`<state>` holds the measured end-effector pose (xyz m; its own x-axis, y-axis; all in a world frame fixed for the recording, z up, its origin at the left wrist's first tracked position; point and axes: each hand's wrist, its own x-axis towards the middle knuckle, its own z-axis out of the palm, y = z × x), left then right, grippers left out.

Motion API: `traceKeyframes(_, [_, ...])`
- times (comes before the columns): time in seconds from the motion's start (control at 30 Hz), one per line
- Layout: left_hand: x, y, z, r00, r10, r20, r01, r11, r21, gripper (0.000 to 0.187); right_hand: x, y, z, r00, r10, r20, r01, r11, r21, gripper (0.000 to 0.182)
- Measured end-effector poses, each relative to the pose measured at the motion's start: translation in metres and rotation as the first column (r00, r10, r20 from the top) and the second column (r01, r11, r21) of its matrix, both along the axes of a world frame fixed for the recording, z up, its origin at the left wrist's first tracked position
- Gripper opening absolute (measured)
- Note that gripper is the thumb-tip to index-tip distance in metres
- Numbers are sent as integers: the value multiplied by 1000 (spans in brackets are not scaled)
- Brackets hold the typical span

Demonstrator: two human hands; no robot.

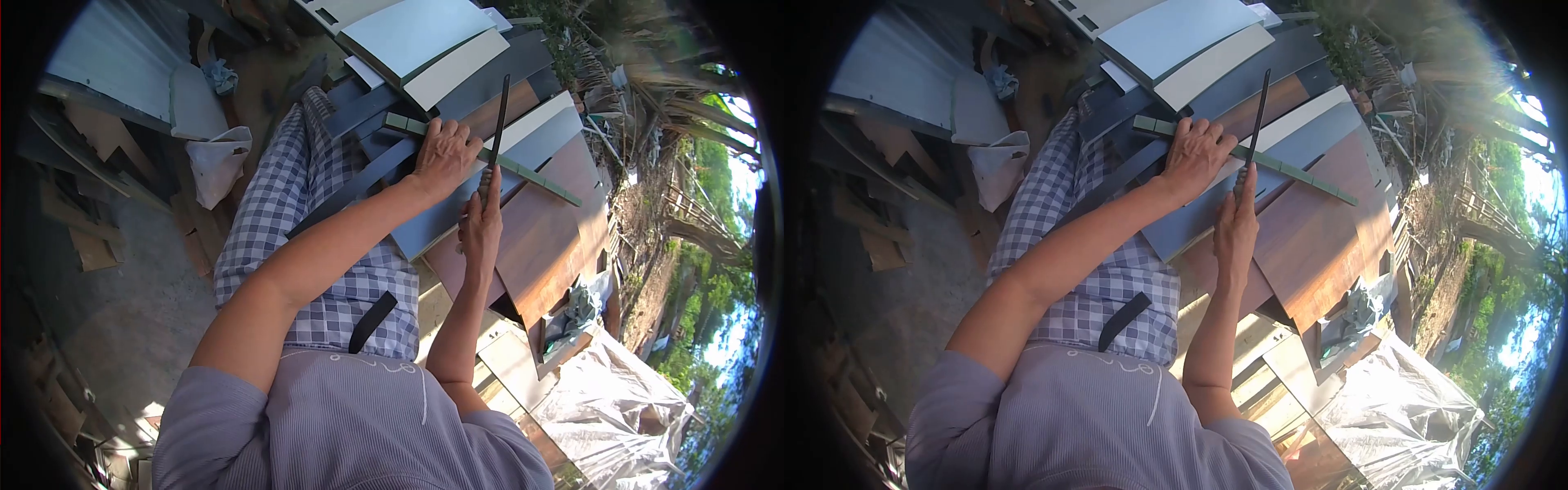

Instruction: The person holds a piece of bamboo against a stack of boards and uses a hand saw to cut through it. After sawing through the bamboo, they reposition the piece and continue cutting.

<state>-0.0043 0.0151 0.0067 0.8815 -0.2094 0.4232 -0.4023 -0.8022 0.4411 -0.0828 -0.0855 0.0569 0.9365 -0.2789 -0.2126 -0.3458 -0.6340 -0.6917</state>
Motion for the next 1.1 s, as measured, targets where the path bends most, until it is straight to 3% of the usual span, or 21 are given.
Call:
traceKeyframes(0.1, [-4,-1,0,1000,-15,15,15,1000,-3,11,-11,-4,3,999,-21,-49,21,1000,-5,56])
traceKeyframes(0.33, [-22,-18,-1,994,-111,12,111,994,-6,12,-51,-11,-10,992,-125,21,122,985,124,57])
traceKeyframes(0.7, [-7,-11,-1,999,-28,22,29,998,-52,7,-25,3,8,990,-124,-64,130,988,88,57])
traceKeyframes(0.8, [-9,-11,2,1000,-27,-7,27,999,-45,8,-38,-11,-16,996,-93,18,91,993,78,57])
traceKeyframes(0.9, [-8,-13,2,999,-24,-24,23,999,-39,9,-68,-13,-34,989,5,146,4,998,-62,57])
traceKeyframes(1.1, [-8,-12,0,999,-37,-13,36,999,-39,9,-131,1,-24,995,-74,-66,71,997,-39,58])
